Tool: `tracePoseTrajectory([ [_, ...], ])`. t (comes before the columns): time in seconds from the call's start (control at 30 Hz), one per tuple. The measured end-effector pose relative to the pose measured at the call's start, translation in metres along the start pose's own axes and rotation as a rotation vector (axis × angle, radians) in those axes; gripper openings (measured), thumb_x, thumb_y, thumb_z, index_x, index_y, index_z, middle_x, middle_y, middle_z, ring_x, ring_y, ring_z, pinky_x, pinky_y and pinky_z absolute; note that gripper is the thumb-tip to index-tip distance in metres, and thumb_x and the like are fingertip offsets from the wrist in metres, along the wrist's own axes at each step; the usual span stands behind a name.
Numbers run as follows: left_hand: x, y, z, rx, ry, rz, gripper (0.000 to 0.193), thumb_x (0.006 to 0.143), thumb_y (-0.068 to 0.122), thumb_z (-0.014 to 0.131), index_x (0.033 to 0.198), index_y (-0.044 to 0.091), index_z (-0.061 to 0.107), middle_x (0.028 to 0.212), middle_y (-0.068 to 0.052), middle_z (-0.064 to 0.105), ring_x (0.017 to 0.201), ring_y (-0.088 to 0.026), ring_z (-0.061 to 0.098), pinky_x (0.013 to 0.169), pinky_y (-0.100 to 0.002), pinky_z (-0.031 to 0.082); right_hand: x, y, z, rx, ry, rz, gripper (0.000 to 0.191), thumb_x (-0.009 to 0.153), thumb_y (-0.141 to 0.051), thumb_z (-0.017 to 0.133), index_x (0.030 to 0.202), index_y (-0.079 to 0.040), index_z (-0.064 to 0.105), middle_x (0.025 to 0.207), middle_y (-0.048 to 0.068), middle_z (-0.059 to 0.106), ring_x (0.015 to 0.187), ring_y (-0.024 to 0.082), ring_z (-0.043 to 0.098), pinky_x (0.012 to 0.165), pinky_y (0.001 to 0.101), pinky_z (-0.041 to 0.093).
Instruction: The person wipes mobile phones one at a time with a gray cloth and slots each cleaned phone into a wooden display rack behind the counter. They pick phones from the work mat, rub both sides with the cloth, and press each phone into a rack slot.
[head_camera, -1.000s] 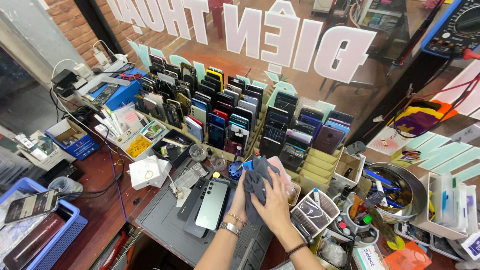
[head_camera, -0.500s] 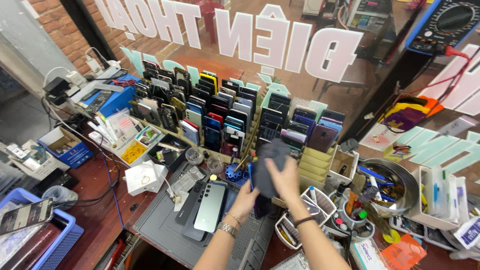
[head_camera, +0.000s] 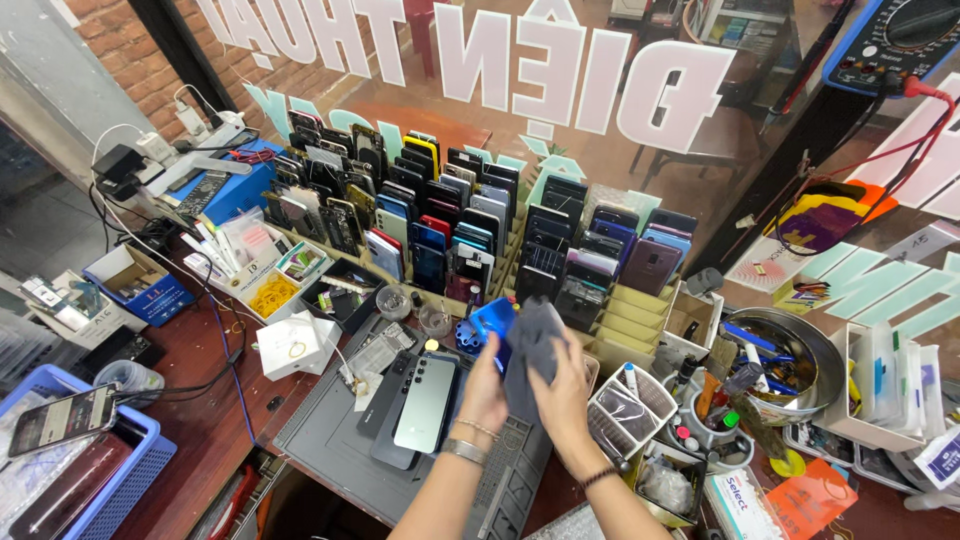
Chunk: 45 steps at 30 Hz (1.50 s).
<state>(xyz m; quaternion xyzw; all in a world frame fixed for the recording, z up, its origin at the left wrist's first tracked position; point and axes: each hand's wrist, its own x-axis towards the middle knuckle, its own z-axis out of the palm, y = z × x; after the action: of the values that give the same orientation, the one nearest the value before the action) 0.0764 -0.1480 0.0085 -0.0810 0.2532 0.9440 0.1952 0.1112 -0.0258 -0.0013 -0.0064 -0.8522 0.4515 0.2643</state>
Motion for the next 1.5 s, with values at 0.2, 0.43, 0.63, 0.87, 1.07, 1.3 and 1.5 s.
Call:
tracePoseTrajectory([
  [0.2,0.006,0.038,-0.020,-0.025,0.106,0.122,0.048,0.105,0.040,0.043,0.135,0.005,0.057,0.134,-0.011,0.066,0.121,-0.025,0.063,0.106,-0.043,0.049,0.005,-0.014,-0.031,0.102,-0.166,0.174,0.050,0.081,-0.018,0.075,0.126,0.001,0.064,0.135,0.011,0.062,0.123,0.031,0.064,0.102,0.0378,0.050],
  [0.43,0.012,0.041,-0.018,0.034,0.137,0.090,0.041,0.108,0.040,0.050,0.131,0.007,0.059,0.126,-0.008,0.066,0.114,-0.024,0.062,0.105,-0.044,0.047,0.002,-0.047,-0.003,0.083,-0.258,-0.248,0.047,0.079,-0.010,0.075,0.122,0.006,0.062,0.145,0.020,0.054,0.135,0.040,0.050,0.110,0.0420,0.039],
  [0.63,0.012,0.086,-0.018,0.021,0.155,0.259,0.042,0.099,0.034,0.057,0.129,0.005,0.061,0.124,-0.008,0.069,0.111,-0.022,0.067,0.101,-0.042,0.052,-0.061,-0.011,0.007,0.100,-0.326,0.214,0.050,0.084,-0.020,0.072,0.128,-0.001,0.058,0.129,0.012,0.059,0.118,0.028,0.060,0.099,0.0345,0.048],
  [0.87,0.028,0.048,-0.007,0.847,-0.041,0.282,0.032,0.092,0.006,0.068,0.124,0.000,0.066,0.112,-0.007,0.073,0.097,-0.014,0.067,0.088,-0.031,0.055,0.002,0.029,-0.009,0.134,-0.388,0.339,0.044,0.090,-0.018,0.066,0.132,-0.016,0.055,0.097,0.004,0.065,0.083,0.016,0.067,0.069,0.0283,0.053],
  [1.07,0.062,-0.020,0.035,1.073,-0.373,0.108,0.033,0.096,0.008,0.072,0.126,-0.004,0.068,0.111,-0.012,0.072,0.101,-0.015,0.068,0.089,-0.030,0.056,0.085,0.039,-0.113,0.292,-0.506,0.388,0.024,0.096,-0.012,0.064,0.119,-0.010,0.065,0.086,0.003,0.069,0.069,0.011,0.067,0.062,0.0253,0.056],
  [1.3,0.112,-0.060,0.090,1.240,-0.196,0.372,0.053,0.093,0.011,0.065,0.144,0.005,0.054,0.139,-0.015,0.064,0.130,-0.022,0.060,0.101,-0.033,0.048,0.136,0.055,-0.177,-0.047,-0.026,0.176,0.020,0.095,-0.013,0.066,0.114,-0.007,0.064,0.077,0.008,0.073,0.071,0.015,0.072,0.063,0.0310,0.054],
  [1.5,0.134,-0.086,0.095,1.263,-0.200,0.242,0.060,0.094,0.007,0.055,0.152,0.006,0.042,0.148,-0.016,0.057,0.132,-0.026,0.060,0.107,-0.033,0.047,0.142,0.087,-0.160,-0.259,-0.107,0.180,0.022,0.094,-0.013,0.067,0.117,-0.010,0.065,0.077,0.022,0.068,0.071,0.035,0.069,0.066,0.0415,0.052],
])
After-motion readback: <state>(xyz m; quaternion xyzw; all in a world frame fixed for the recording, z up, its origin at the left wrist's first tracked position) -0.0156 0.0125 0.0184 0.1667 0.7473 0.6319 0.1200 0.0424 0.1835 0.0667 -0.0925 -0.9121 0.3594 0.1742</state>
